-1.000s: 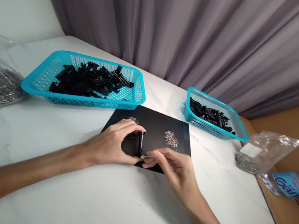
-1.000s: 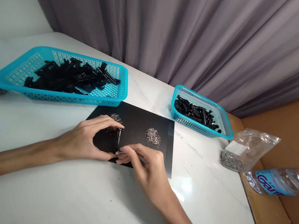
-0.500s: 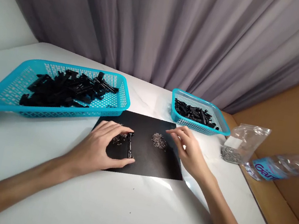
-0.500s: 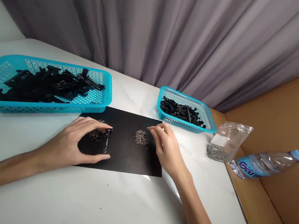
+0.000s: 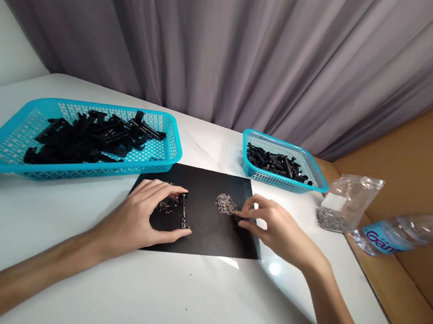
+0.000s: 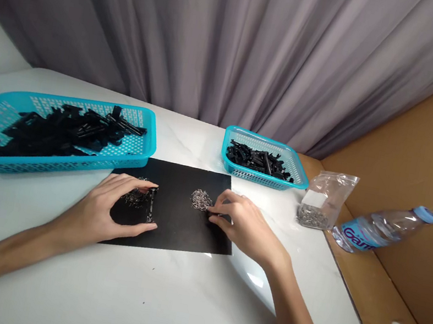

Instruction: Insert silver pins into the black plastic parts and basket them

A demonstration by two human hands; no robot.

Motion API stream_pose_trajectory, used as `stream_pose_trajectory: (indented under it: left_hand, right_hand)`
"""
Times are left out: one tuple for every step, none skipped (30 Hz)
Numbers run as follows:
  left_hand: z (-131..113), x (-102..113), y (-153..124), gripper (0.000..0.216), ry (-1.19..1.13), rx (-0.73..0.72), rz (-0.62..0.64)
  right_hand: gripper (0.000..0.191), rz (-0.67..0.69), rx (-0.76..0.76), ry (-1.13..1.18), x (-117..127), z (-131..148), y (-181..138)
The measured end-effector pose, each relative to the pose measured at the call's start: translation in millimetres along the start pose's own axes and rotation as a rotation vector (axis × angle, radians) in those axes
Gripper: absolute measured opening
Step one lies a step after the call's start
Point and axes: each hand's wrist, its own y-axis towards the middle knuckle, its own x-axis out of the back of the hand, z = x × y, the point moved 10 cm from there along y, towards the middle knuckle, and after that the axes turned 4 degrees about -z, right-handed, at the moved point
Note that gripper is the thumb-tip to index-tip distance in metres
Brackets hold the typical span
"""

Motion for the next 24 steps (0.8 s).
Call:
stream_pose_trajectory:
  left_hand:
    - [0,0,0,0.053,-0.002,0.006,0.0]
    - [1,0,0,0.053,-0.004,0.011,0.001]
    - [1,0,0,0.053,-0.005,0.016,0.003]
    - [1,0,0,0.053,-0.006,0.018,0.003]
    - [1,-1,0,0.053,-0.008,0.018,0.006]
    - [1,-1,0,0.054,-0.011,0.018,0.009]
    - [0,-2,0,0.054,-0.014,0.018,0.013]
    - [0,-3,-1,0.055,-0.018,0.015,0.013]
    - [0,-3,-1,0.055,-0.021,0.011,0.014]
    - [0,-4,-2,0.055,-0.023,0.006,0.014]
    - [-1,-5,-2,0.055,-0.023,0.002,0.016]
    - [-1,-5,-2,0.056,-0.022,-0.005,0.018]
    - [-1,-6,-2,0.057,-0.021,-0.01,0.021]
    - [-2,-7,-3,0.057,-0.02,-0.017,0.024]
    - [-2,-7,-3,0.058,-0.019,-0.022,0.026]
    - [-3,-7,-3,0.058,-0.018,-0.029,0.026]
    - [-4,-7,-3,0.057,-0.018,-0.034,0.025]
    - [-5,-7,-3,0.057,-0.018,-0.036,0.023]
    - [-5,-7,-3,0.057,-0.019,-0.035,0.026]
    - [-5,-7,-3,0.057,-0.021,-0.031,0.03]
    - [-5,-7,-3,0.057,-0.024,-0.027,0.036]
    - [-6,-8,-3,0.057,-0.027,-0.023,0.042]
    - [-6,-8,-3,0.057,-0.029,-0.02,0.047]
    - [-6,-9,-4,0.057,-0.031,-0.018,0.051]
  right_hand:
    - [0.015,0.032,0.013,-0.049,-3,4,-3]
    - [0.016,0.063,0.023,-0.09,-7,7,-7]
    - [0.016,0.087,0.03,-0.119,-11,10,-10]
    - [0.016,0.102,0.033,-0.131,-14,12,-12]
    - [0.014,0.11,0.034,-0.129,-18,15,-13]
    - [0.013,0.107,0.03,-0.12,-20,17,-13]
    - [0.011,0.095,0.02,-0.108,-21,18,-13]
    - [0.009,0.076,0.003,-0.094,-21,19,-11]
    - [0.008,0.054,-0.019,-0.073,-21,18,-9]
    - [0.008,0.032,-0.044,-0.046,-20,16,-7]
    - [0.008,0.007,-0.069,-0.012,-18,14,-5]
    - [0.009,-0.02,-0.091,0.028,-17,10,-3]
    - [0.009,-0.045,-0.11,0.07,-15,7,-2]
    - [0.009,-0.069,-0.128,0.107,-13,2,-2]
    - [0.008,-0.085,-0.137,0.135,-11,-1,-2]
    - [0.009,-0.083,-0.13,0.152,-11,-2,-3]
    - [0.012,-0.061,-0.102,0.159,-12,1,-5]
    - [0.017,-0.023,-0.055,0.148,-15,6,-8]
    - [0.021,0.022,0.0,0.117,-19,13,-12]
    - [0.026,0.062,0.054,0.069,-23,20,-16]
    - [0.029,0.081,0.093,0.006,-26,25,-20]
    - [0.032,0.076,0.112,-0.062,-28,28,-23]
    - [0.033,0.044,0.121,-0.121,-27,30,-24]
    - [0.031,-0.005,0.123,-0.162,-26,31,-25]
